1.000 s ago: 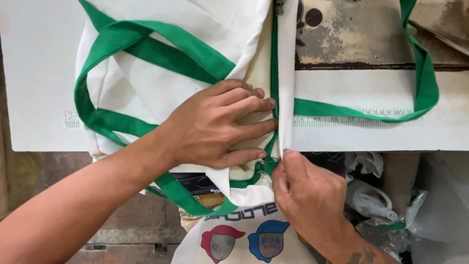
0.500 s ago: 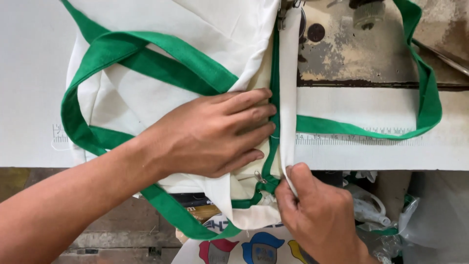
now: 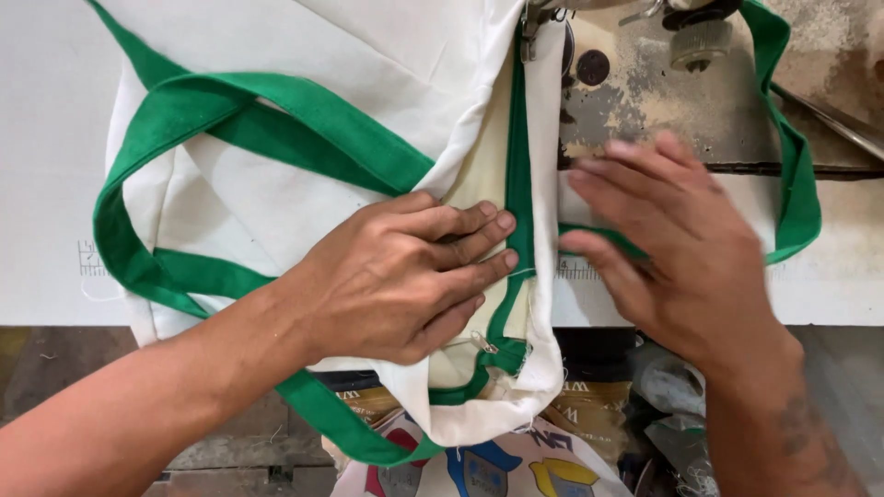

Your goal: Sewing a zipper and straps onto a white and green tote bag using an industrial sewing machine.

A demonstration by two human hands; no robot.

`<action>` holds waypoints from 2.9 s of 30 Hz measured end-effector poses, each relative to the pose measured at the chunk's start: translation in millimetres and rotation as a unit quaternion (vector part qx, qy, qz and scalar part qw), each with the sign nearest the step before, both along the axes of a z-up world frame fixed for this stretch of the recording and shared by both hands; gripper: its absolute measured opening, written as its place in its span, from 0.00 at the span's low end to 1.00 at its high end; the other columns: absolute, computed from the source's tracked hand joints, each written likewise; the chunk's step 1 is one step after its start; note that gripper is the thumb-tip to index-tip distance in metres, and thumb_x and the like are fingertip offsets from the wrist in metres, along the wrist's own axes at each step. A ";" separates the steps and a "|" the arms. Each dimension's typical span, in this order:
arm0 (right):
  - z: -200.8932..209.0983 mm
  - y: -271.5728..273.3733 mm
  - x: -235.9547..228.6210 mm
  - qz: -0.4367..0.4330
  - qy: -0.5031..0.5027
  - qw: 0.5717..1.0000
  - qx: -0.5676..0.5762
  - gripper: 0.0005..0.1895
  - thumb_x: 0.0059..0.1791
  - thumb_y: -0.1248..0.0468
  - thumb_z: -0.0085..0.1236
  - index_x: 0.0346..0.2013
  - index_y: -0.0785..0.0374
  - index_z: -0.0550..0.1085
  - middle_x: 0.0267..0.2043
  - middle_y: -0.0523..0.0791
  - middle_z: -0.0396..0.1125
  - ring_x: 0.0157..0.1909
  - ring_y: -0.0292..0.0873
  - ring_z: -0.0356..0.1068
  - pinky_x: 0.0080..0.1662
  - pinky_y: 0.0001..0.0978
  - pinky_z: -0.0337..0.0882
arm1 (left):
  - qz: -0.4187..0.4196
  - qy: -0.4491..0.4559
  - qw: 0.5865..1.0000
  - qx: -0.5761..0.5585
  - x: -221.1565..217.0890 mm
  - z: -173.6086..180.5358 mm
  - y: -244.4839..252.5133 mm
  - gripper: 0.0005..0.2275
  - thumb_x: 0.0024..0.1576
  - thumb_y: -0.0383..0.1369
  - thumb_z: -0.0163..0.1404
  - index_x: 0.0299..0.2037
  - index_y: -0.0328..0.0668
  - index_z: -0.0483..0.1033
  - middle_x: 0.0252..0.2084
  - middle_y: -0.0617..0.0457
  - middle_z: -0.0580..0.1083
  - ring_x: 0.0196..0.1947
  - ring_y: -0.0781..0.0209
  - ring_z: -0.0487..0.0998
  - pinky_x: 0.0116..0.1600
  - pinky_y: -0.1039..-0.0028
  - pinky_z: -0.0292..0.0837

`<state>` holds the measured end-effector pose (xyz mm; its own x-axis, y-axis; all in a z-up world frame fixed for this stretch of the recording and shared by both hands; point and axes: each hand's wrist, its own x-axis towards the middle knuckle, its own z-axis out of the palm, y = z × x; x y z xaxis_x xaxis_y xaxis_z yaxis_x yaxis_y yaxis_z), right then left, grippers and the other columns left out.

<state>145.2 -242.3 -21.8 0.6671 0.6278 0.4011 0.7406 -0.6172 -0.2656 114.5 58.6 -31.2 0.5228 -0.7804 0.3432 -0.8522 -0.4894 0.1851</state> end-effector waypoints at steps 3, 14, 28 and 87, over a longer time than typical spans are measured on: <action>-11.4 2.6 15.7 0.083 0.006 0.996 -0.042 0.29 0.59 0.53 0.69 0.71 0.64 0.76 0.75 0.53 0.70 0.81 0.63 0.62 0.83 0.66 0.50 | -0.003 0.026 0.999 -0.023 0.2 -1.5 0.1 0.18 0.67 0.35 0.45 0.60 0.36 0.83 0.65 0.34 0.80 0.65 0.44 0.81 0.58 0.55 0.73; -24.7 16.7 15.1 0.084 -0.017 0.989 -0.119 0.38 0.64 0.39 0.56 0.81 0.59 0.63 0.84 0.47 0.56 0.86 0.57 0.45 0.80 0.72 0.39 | -0.022 0.020 0.999 -0.015 2.4 0.2 3.1 0.18 0.66 0.34 0.48 0.62 0.35 0.81 0.66 0.33 0.79 0.67 0.42 0.80 0.61 0.57 0.75; -29.0 18.8 8.1 0.042 0.012 0.989 -0.139 0.44 0.62 0.35 0.53 0.83 0.57 0.58 0.86 0.43 0.50 0.88 0.53 0.40 0.80 0.79 0.35 | 0.014 -0.089 0.996 0.012 25.0 9.8 -0.2 0.16 0.71 0.38 0.50 0.55 0.31 0.84 0.60 0.40 0.82 0.64 0.46 0.79 0.72 0.60 0.73; -0.7 64.2 -46.1 -0.271 0.325 0.906 0.021 0.17 0.50 0.51 0.71 0.46 0.57 0.83 0.30 0.39 0.81 0.28 0.33 0.75 0.36 0.29 0.74 | 0.068 -0.182 0.968 0.160 -108.4 -8.3 -57.6 0.09 0.54 0.24 0.43 0.33 0.41 0.78 0.27 0.42 0.76 0.24 0.50 0.75 0.44 0.58 0.76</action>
<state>99.0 -178.1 -22.5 0.9766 0.1303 -0.1711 0.0104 -0.8231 -0.5678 6.1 1.0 -39.5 0.5177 -0.8100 0.2756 -0.7564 -0.5838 -0.2950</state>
